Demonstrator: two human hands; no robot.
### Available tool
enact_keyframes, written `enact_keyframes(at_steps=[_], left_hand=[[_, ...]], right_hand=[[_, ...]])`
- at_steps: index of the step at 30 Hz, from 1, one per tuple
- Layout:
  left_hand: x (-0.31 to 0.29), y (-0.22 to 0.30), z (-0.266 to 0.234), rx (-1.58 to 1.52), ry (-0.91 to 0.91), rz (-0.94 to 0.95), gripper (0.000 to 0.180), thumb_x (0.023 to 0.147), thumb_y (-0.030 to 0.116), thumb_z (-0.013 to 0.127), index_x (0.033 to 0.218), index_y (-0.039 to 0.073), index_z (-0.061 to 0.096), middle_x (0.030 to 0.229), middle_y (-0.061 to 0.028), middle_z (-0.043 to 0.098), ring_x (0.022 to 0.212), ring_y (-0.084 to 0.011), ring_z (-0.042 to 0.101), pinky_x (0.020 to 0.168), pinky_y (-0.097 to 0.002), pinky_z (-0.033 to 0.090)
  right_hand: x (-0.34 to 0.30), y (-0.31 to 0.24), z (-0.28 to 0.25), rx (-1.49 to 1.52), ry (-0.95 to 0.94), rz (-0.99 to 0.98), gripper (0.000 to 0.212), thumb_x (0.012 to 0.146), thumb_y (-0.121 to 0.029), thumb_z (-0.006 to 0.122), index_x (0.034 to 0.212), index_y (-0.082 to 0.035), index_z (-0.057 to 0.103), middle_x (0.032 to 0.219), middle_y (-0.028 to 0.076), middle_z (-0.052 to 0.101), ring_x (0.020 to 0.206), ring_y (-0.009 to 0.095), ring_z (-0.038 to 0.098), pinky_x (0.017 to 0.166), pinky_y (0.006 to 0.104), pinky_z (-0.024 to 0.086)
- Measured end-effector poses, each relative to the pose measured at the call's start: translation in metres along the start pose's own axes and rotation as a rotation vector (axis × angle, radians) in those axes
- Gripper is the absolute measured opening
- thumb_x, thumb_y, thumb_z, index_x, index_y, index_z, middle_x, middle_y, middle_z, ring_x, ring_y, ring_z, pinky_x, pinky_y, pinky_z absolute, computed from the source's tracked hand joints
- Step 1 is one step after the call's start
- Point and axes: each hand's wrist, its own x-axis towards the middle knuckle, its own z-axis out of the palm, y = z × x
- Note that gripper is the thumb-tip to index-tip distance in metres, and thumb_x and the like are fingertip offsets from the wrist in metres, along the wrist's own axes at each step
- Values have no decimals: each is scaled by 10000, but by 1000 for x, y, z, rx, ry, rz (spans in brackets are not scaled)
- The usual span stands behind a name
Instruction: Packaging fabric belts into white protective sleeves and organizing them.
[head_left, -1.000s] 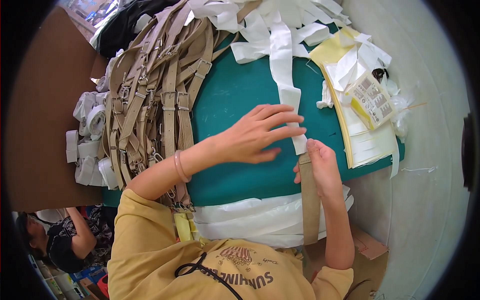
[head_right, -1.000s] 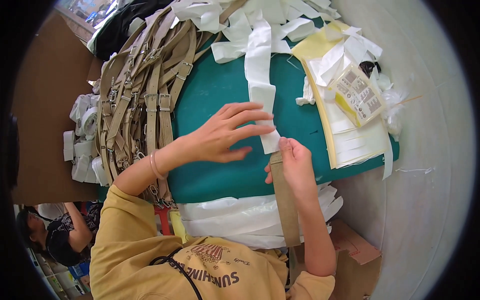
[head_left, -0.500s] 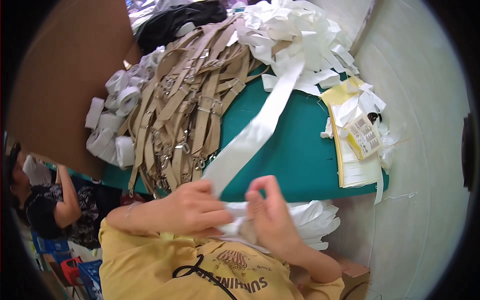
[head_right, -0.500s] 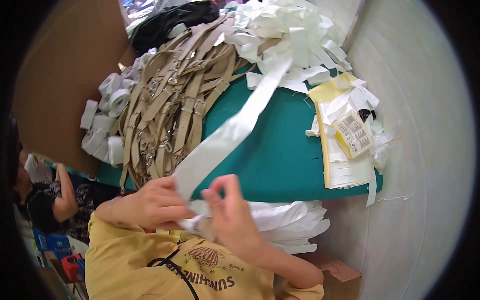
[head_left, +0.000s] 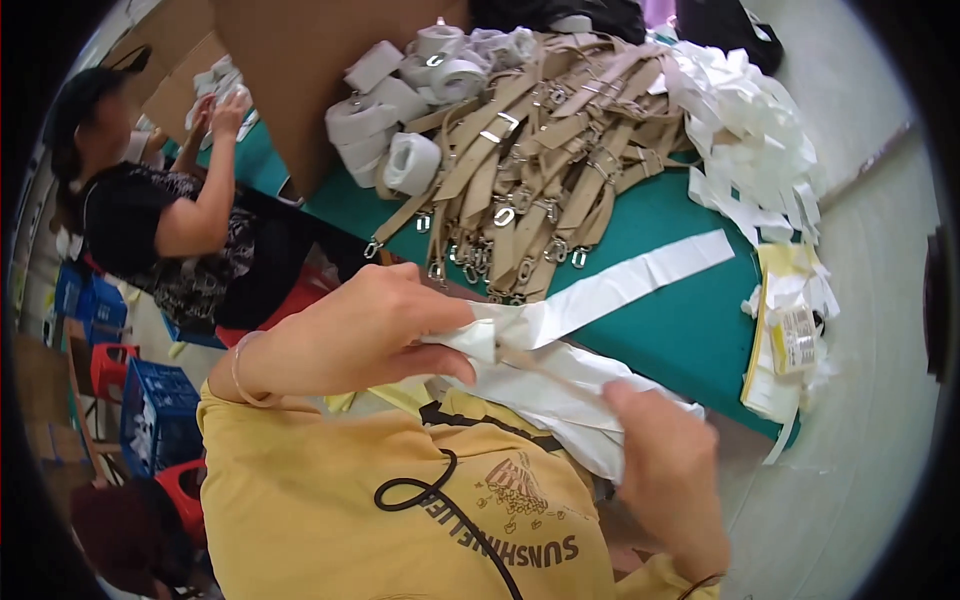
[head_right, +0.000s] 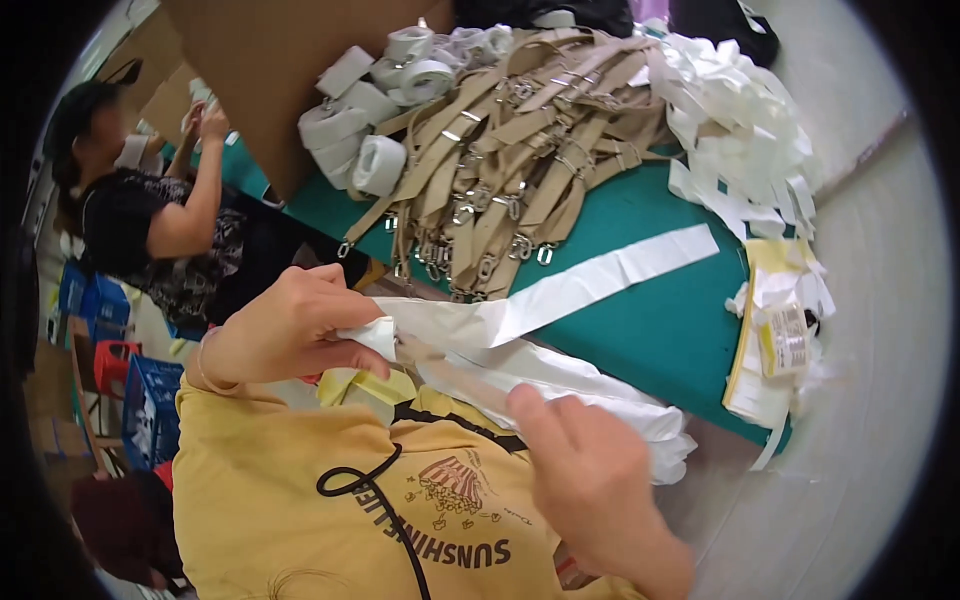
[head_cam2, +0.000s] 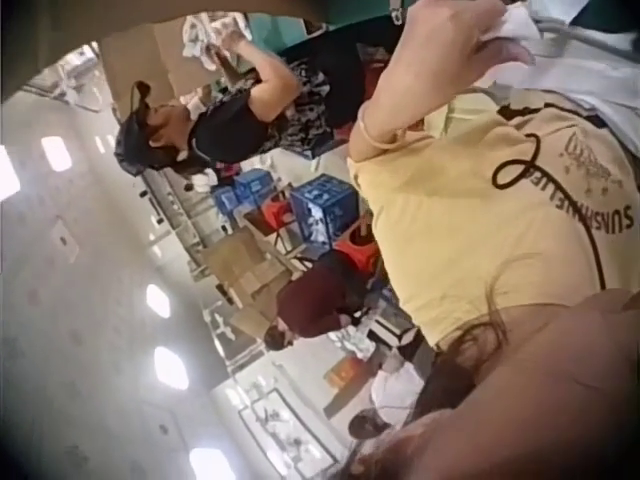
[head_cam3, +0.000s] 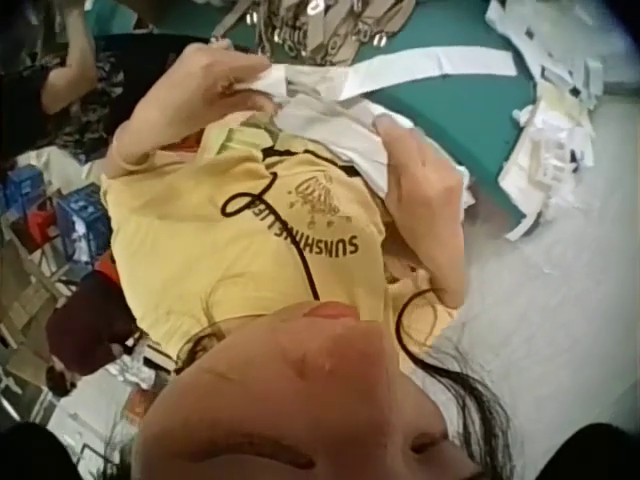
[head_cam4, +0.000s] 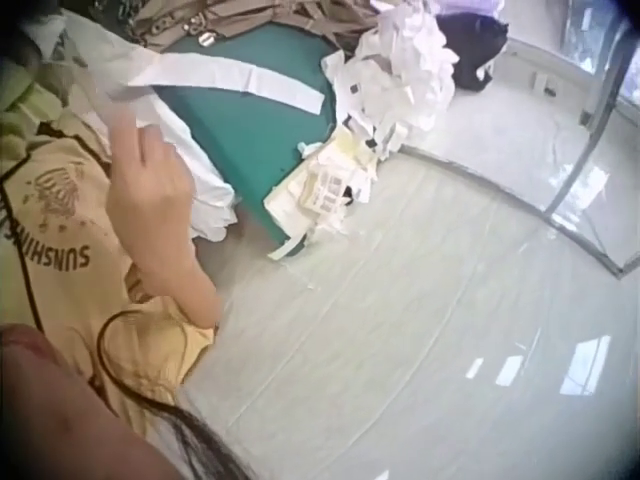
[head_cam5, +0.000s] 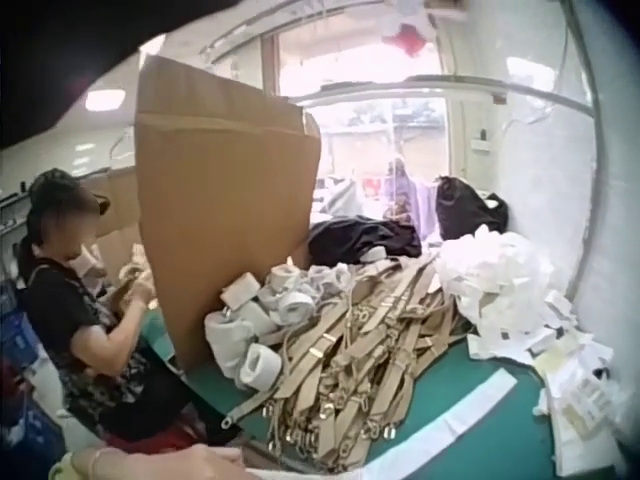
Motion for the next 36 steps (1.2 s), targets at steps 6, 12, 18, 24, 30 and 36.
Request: enact_keyframes(at_steps=[6, 12, 18, 24, 30, 36], left_hand=[[0, -9, 13, -350, 106, -55, 378, 833, 339, 696, 792, -13, 565, 592, -137, 478, 513, -208, 405, 482, -327, 350], [43, -14, 55, -678, 194, 49, 318, 753, 170, 788, 963, -14, 636, 742, -116, 634, 618, -110, 488, 584, -288, 438], [82, -16, 74, -691, -3, 32, 345, 796, 216, 762, 1047, 17, 635, 821, -62, 645, 728, -79, 528, 652, -257, 440], [105, -12, 99, -851, 49, 22, 236, 888, 212, 668, 995, 2, 655, 759, -27, 621, 704, -52, 514, 647, -222, 416], [121, -4, 108, -712, -65, 51, 216, 924, 205, 619, 985, 11, 691, 627, -32, 562, 584, -63, 438, 540, -249, 388], [131, 0, 122, -773, -115, 30, 298, 959, 257, 560, 978, -21, 663, 581, -46, 389, 560, -84, 325, 491, -274, 324]], right_hand=[[52, -14, -66, 166, -176, 83, 128, 842, 13, 568, 958, 12, 622, 659, 102, 569, 510, 165, 542, 494, 257, 414], [39, 5, -81, 466, -175, 494, 99, 893, -55, 555, 909, -1, 637, 553, 33, 488, 474, 67, 459, 459, 234, 353], [15, 19, -91, 174, -128, 505, 187, 934, -138, 551, 882, 25, 628, 576, 8, 493, 475, 66, 423, 445, 231, 318], [-4, 30, -90, 59, -78, 517, 54, 866, -35, 581, 872, 6, 616, 548, 113, 453, 452, 173, 376, 452, 285, 325], [-4, 43, -96, 80, -117, 566, 48, 863, -47, 590, 859, -10, 622, 536, 119, 467, 440, 218, 370, 445, 295, 328], [-1, 56, -101, 101, -209, 541, 69, 875, -67, 585, 859, -13, 627, 540, 126, 486, 441, 211, 375, 442, 304, 325]])
